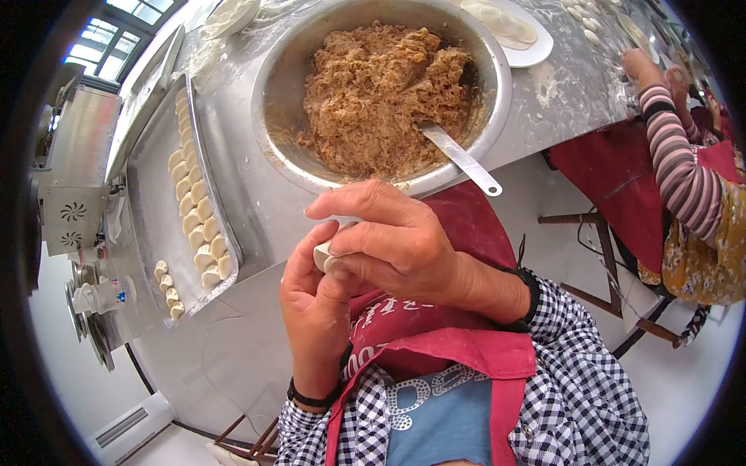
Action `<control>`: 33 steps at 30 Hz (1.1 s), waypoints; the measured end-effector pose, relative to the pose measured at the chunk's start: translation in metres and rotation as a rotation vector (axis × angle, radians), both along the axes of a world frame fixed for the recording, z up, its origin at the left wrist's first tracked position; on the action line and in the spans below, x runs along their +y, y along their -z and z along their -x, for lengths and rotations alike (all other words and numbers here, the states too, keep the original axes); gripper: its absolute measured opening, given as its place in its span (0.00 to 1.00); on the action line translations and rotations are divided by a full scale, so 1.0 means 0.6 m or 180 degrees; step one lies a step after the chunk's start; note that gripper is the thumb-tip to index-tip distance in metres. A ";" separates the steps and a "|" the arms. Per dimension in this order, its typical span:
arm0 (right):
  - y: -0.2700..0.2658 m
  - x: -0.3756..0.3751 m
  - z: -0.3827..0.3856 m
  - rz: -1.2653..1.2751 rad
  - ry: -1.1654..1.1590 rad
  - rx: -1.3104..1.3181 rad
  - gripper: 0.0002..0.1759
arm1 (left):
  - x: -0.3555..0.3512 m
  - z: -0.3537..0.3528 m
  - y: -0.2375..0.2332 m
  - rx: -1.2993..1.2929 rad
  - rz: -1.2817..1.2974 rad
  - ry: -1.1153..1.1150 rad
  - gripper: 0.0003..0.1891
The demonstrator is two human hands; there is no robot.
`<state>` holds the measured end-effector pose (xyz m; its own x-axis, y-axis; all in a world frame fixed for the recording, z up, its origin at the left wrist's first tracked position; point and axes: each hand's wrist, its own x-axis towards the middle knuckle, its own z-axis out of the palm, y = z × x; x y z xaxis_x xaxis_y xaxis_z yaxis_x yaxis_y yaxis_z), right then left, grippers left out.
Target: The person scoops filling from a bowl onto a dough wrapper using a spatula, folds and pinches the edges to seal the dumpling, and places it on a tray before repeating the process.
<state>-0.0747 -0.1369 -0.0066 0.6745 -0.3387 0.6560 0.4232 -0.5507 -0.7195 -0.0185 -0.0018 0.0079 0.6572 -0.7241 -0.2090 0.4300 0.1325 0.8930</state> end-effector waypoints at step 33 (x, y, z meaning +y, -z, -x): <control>0.002 -0.008 0.001 0.0183 -0.0123 -0.0074 0.10 | -0.008 0.006 0.005 0.0128 0.0047 -0.0106 0.23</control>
